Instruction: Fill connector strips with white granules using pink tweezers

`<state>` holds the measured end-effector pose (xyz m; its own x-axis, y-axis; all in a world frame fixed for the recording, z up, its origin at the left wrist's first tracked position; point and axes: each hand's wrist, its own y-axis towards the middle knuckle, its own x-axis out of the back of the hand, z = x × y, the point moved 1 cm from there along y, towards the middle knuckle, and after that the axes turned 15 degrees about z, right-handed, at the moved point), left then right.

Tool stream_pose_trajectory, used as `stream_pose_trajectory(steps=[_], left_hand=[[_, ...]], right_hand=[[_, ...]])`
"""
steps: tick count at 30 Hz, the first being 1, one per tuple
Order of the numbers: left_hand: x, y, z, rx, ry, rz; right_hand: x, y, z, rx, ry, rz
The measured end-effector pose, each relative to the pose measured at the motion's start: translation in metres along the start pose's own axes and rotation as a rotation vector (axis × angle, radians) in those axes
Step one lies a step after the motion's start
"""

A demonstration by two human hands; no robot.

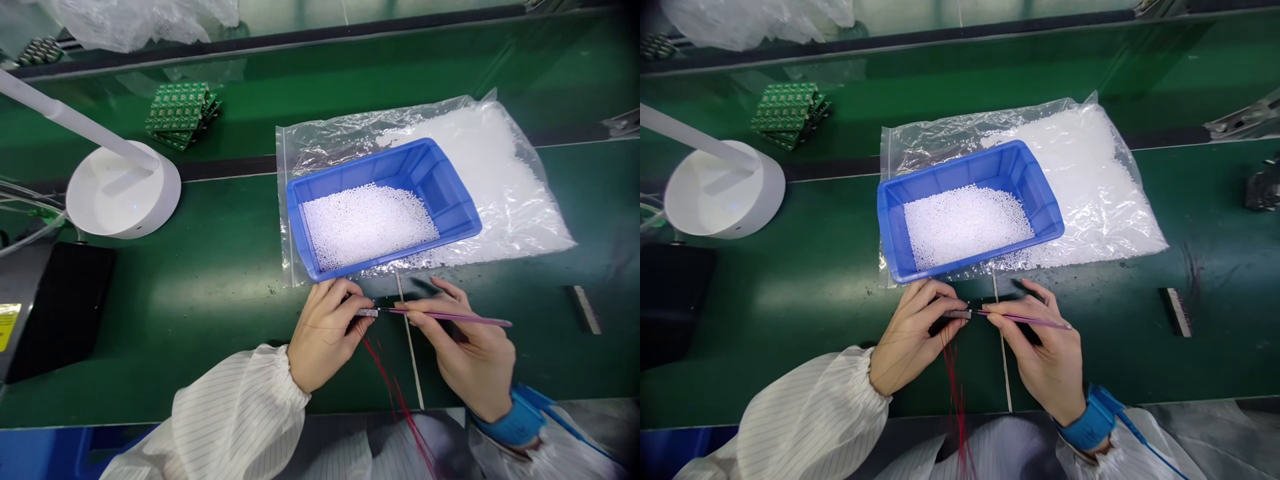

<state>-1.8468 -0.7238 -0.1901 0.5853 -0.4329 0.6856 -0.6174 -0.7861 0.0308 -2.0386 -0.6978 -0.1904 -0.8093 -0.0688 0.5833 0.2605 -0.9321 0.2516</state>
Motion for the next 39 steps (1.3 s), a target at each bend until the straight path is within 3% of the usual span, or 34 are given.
stream_pose_trajectory(steps=[24, 39], left_hand=[[-0.0014, 0.0024, 0.0006, 0.009, 0.001, 0.021], [0.0002, 0.0035, 0.0002, 0.0, -0.022, 0.021]], right_hand=[[-0.0012, 0.0025, 0.0069, 0.031, -0.088, 0.107], [-0.001, -0.0001, 0.0036, 0.018, -0.079, 0.042]])
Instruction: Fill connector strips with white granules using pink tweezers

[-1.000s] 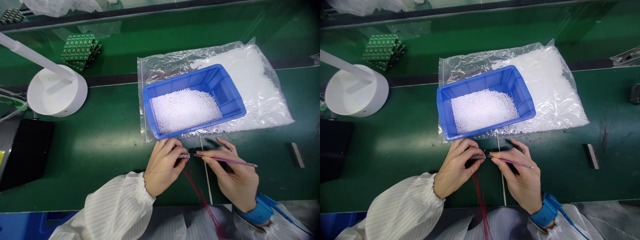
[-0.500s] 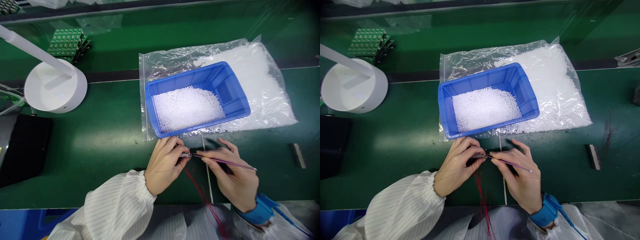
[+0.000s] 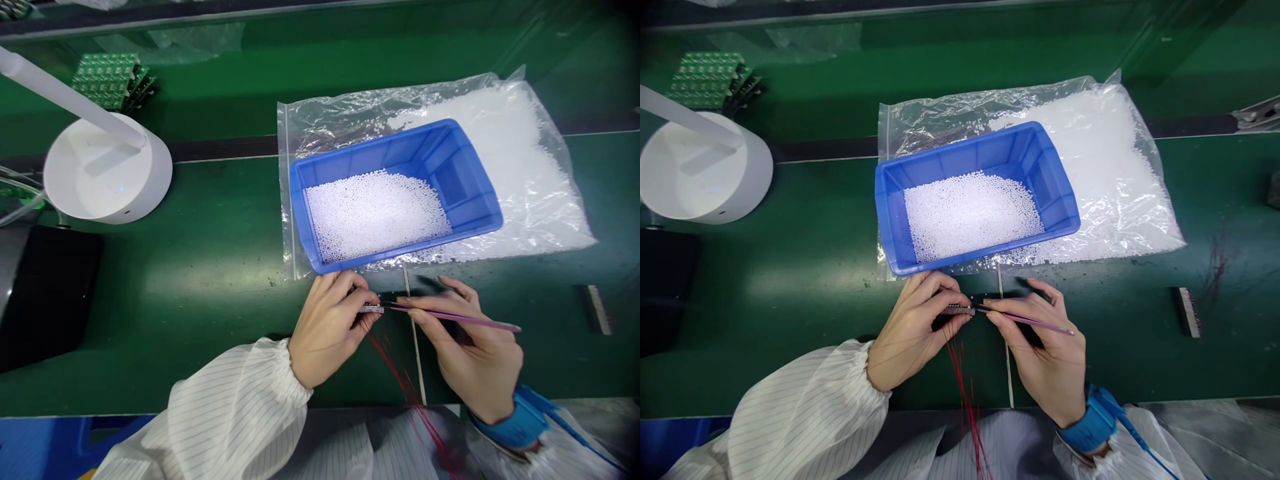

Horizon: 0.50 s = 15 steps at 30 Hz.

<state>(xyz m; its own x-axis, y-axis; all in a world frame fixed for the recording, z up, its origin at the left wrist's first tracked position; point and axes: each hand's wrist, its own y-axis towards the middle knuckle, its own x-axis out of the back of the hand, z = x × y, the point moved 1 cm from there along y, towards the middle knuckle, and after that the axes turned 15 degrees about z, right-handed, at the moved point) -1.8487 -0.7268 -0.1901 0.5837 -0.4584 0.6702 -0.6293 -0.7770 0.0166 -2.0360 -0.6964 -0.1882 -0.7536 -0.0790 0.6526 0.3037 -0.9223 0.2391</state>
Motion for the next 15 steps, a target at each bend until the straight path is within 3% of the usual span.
stream_pose_trajectory(steps=[15], left_hand=[[-0.0005, -0.0003, 0.0009, -0.002, 0.006, -0.003]], right_hand=[[-0.0007, 0.0002, 0.0003, -0.068, 0.016, -0.022]])
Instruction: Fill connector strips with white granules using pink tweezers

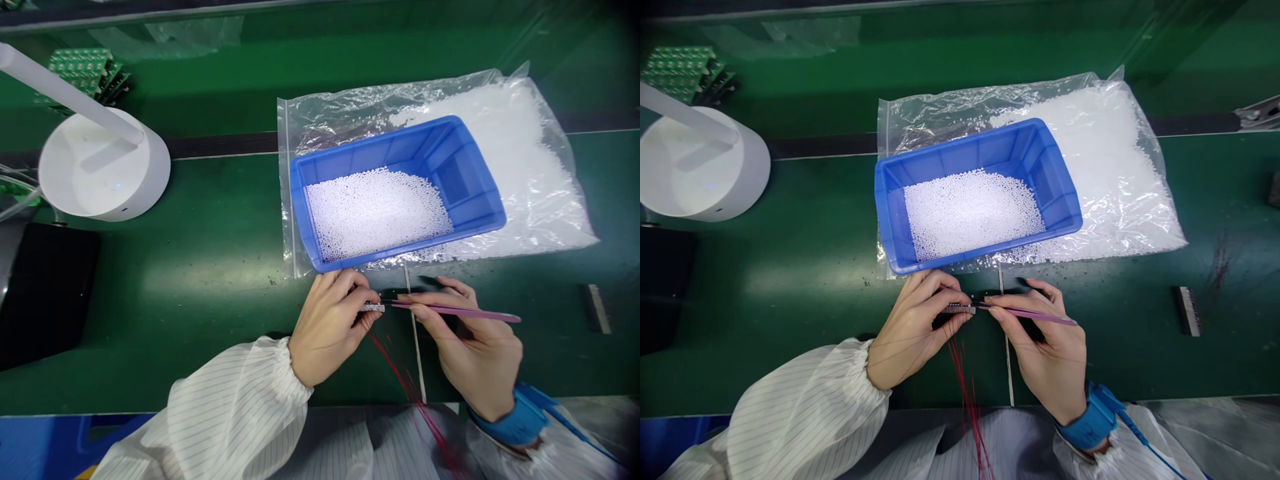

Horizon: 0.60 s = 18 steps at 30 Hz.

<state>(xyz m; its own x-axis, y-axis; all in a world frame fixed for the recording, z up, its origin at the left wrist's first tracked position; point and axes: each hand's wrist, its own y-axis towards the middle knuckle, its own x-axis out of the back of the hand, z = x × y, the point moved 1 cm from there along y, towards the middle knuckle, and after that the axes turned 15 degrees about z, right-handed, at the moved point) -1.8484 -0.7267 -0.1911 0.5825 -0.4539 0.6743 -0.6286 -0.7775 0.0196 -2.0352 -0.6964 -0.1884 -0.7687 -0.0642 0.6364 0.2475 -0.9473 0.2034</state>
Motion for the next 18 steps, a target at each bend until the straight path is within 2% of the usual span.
stream_pose_trajectory(steps=[18], left_hand=[[0.0021, 0.0003, -0.0014, 0.006, 0.008, 0.011]], right_hand=[[0.0004, 0.0023, 0.0011, -0.005, -0.029, 0.02]])
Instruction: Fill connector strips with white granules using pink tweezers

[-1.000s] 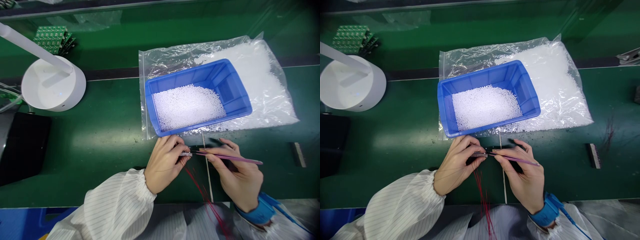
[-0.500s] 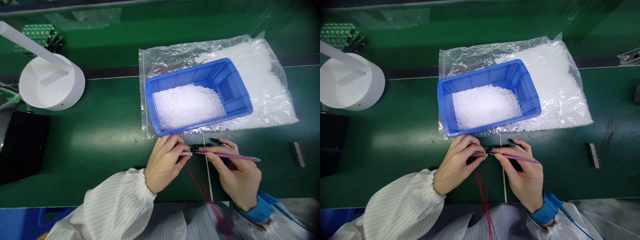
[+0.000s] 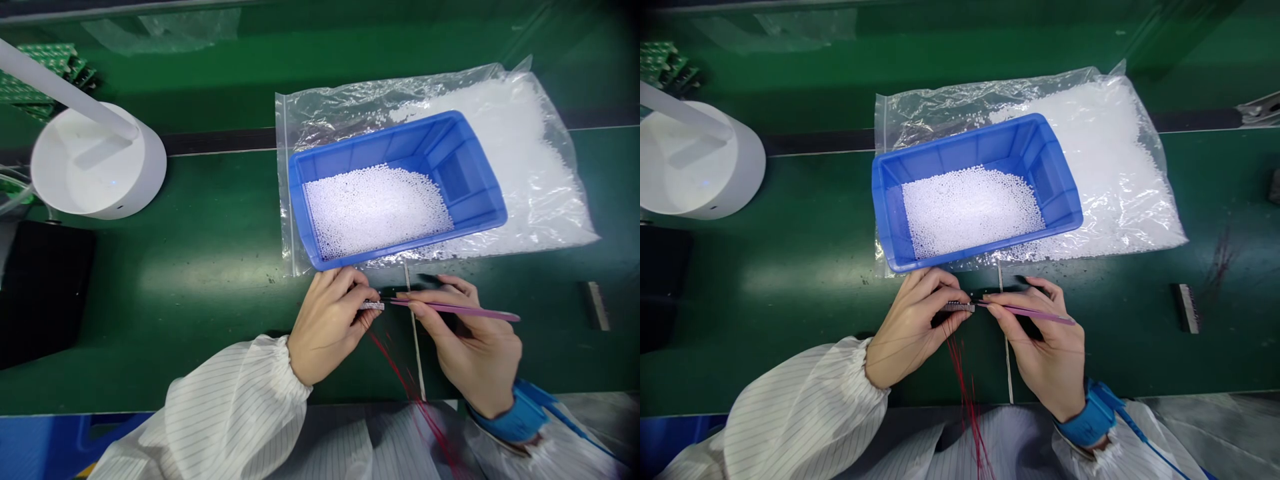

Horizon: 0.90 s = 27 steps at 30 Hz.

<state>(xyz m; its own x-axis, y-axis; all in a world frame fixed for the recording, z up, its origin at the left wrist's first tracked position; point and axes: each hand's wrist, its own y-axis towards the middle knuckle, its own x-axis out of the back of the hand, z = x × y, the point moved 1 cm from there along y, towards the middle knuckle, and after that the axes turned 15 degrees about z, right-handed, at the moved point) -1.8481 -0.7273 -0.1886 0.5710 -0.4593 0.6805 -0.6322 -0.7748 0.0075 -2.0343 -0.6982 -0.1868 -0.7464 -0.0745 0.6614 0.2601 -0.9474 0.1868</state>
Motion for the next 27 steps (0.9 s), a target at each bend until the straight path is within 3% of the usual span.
stream_pose_trajectory(steps=[16, 27], left_hand=[[0.001, 0.001, 0.0, -0.007, 0.008, 0.016], [0.001, 0.001, 0.001, -0.017, 0.016, 0.014]], right_hand=[[0.006, 0.005, 0.016, 0.084, -0.147, 0.093], [0.009, 0.004, 0.017, 0.057, -0.115, 0.081]])
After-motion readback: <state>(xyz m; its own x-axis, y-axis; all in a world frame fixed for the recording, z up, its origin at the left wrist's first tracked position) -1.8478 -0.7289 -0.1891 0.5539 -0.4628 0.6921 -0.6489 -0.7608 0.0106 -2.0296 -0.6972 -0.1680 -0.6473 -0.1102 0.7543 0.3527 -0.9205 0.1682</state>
